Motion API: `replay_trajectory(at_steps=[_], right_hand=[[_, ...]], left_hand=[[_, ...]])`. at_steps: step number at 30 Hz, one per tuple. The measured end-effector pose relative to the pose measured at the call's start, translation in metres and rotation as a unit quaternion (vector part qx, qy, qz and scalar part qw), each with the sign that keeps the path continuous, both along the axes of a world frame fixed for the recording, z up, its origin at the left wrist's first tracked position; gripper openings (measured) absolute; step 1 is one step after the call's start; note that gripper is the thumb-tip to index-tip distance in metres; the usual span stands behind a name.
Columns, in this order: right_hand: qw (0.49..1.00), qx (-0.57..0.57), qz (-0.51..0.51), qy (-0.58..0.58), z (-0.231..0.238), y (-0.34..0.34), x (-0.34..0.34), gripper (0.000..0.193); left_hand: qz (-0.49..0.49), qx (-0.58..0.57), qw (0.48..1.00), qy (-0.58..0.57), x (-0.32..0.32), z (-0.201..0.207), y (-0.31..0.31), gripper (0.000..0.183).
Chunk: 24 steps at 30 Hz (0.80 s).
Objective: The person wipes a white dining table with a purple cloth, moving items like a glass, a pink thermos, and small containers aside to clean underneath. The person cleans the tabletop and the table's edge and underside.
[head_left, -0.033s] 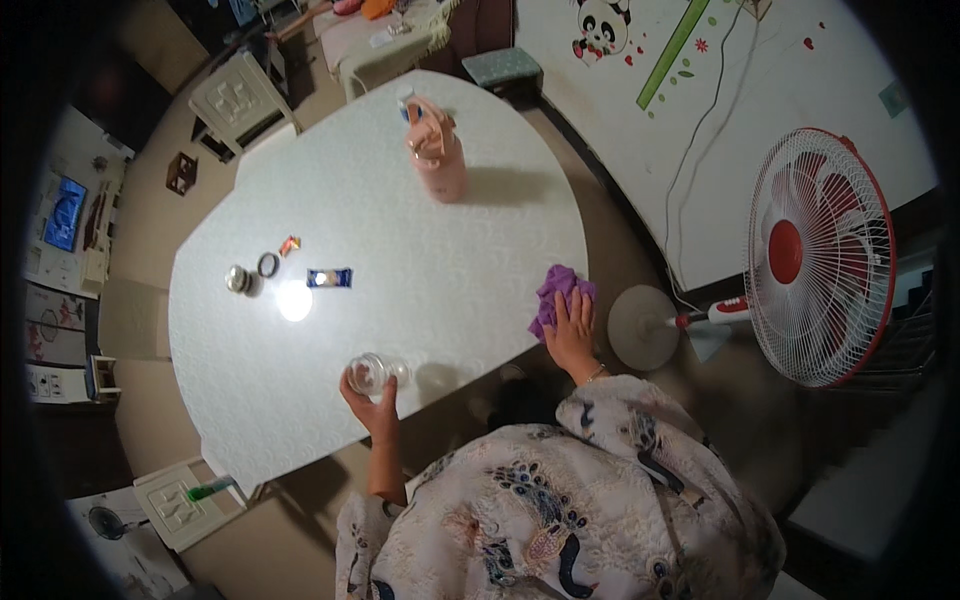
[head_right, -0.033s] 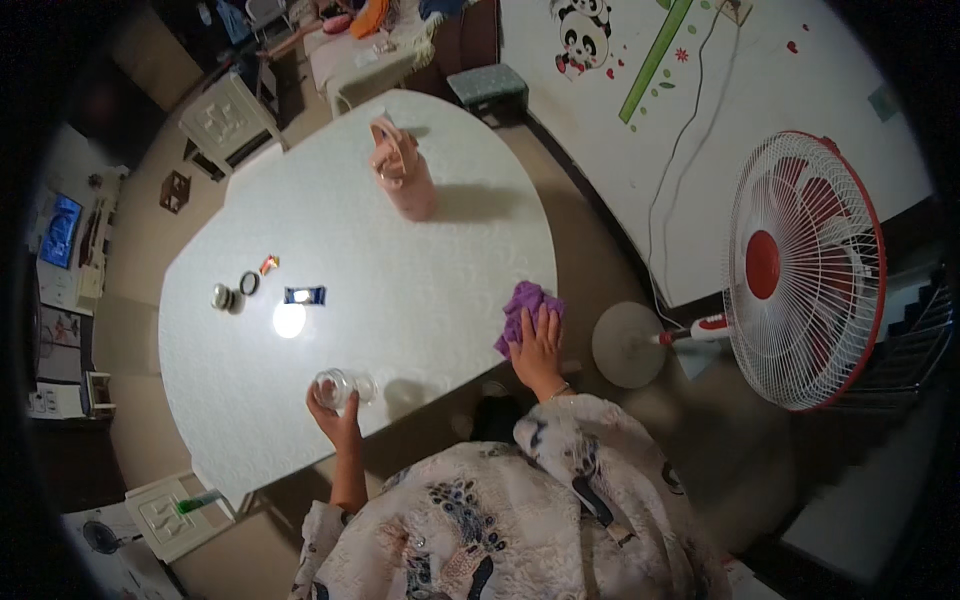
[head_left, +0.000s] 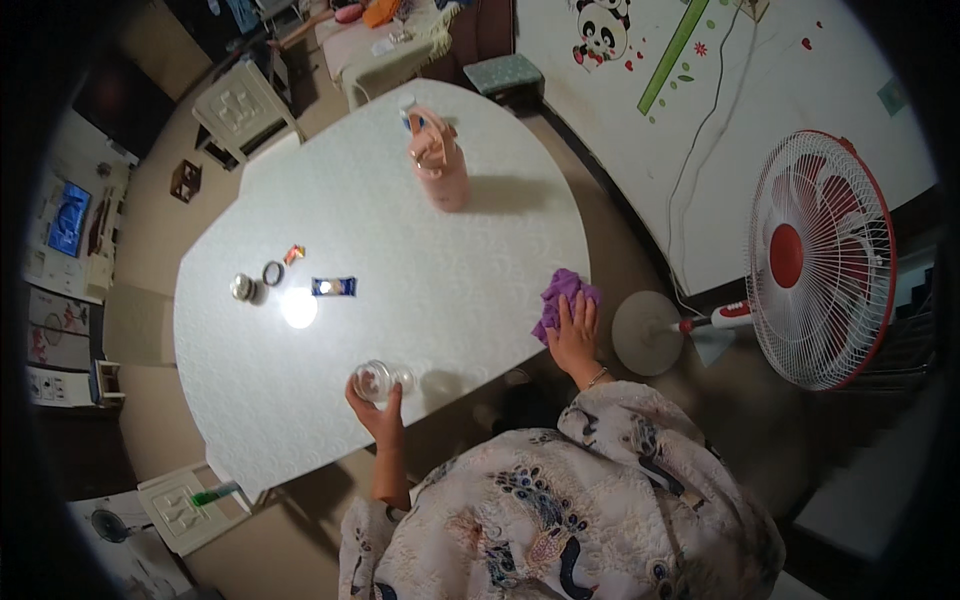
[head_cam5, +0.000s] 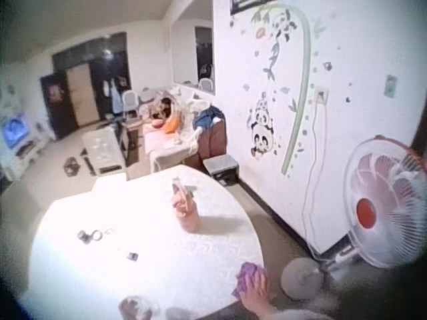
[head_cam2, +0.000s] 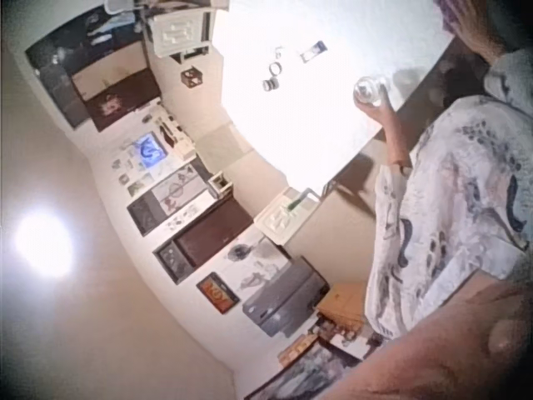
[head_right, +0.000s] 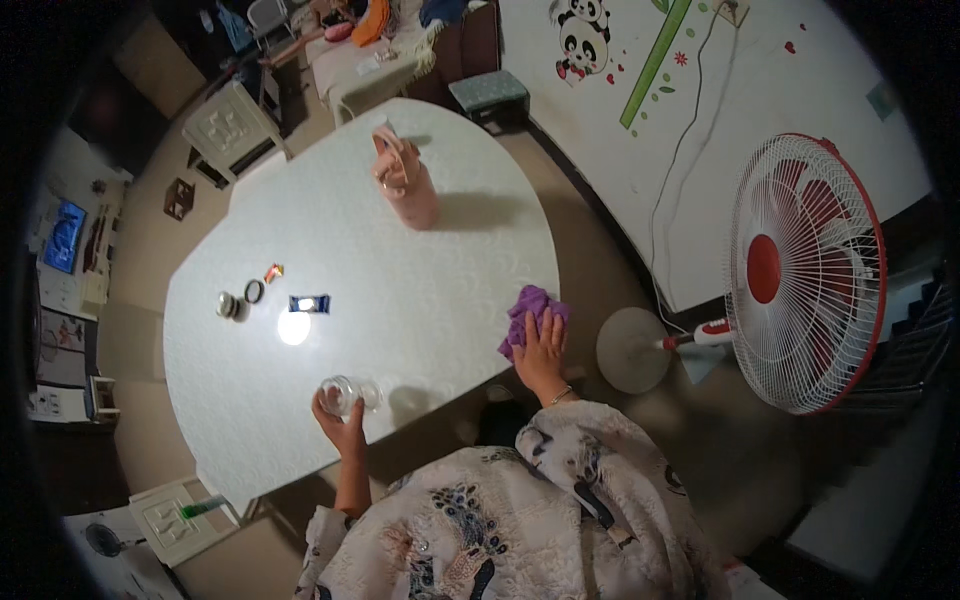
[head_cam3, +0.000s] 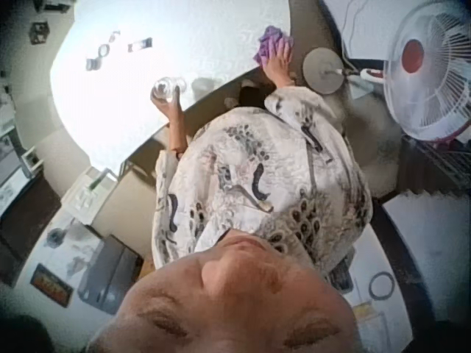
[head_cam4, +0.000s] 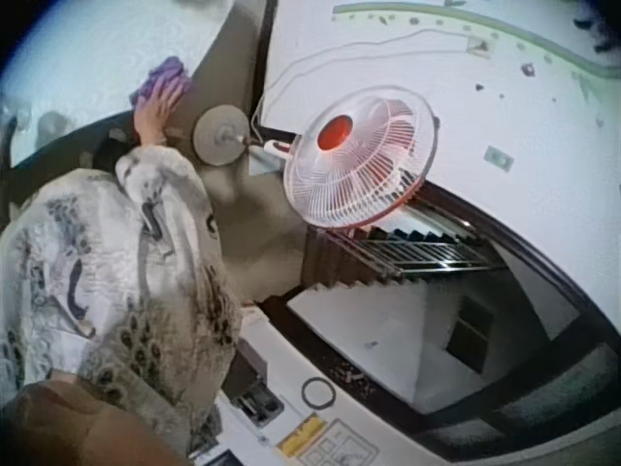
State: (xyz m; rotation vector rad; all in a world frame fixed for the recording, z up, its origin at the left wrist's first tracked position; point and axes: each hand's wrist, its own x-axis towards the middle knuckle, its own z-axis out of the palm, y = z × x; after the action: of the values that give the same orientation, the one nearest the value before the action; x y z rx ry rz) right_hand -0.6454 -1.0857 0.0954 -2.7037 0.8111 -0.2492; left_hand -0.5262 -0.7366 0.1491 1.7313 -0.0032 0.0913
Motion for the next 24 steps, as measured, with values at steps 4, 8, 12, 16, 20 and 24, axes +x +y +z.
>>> replay_trajectory(at_steps=[4, 8, 12, 16, 20, 24], right_hand=[[0.999, -0.017, -0.038, -0.006, -0.011, -0.041, 0.041, 0.070], [1.000, -0.008, -0.009, 0.004, -0.006, -0.081, 0.099, 0.070], [1.000, -0.023, 0.001, -0.006, -0.003, -0.116, 0.172, 0.073], [0.998, -0.016, 0.044, -0.032, -0.002, -0.151, 0.254, 0.074], [0.998, 0.018, 0.053, -0.004, -0.007, -0.182, 0.324, 0.073], [0.998, 0.042, 0.046, 0.030, -0.001, -0.200, 0.373, 0.072]], left_hand=[[-0.018, 0.007, 1.000, -0.015, 0.010, 0.007, -0.015, 0.080], [-0.019, 0.055, 0.998, -0.009, 0.024, 0.010, -0.023, 0.080], [0.006, 0.070, 0.997, 0.003, 0.036, 0.006, -0.037, 0.082], [0.009, 0.083, 0.996, 0.031, 0.047, -0.007, -0.052, 0.085], [0.035, 0.057, 0.997, 0.041, 0.057, -0.009, -0.081, 0.086], [0.012, 0.106, 0.994, 0.030, 0.070, 0.007, -0.110, 0.086]])
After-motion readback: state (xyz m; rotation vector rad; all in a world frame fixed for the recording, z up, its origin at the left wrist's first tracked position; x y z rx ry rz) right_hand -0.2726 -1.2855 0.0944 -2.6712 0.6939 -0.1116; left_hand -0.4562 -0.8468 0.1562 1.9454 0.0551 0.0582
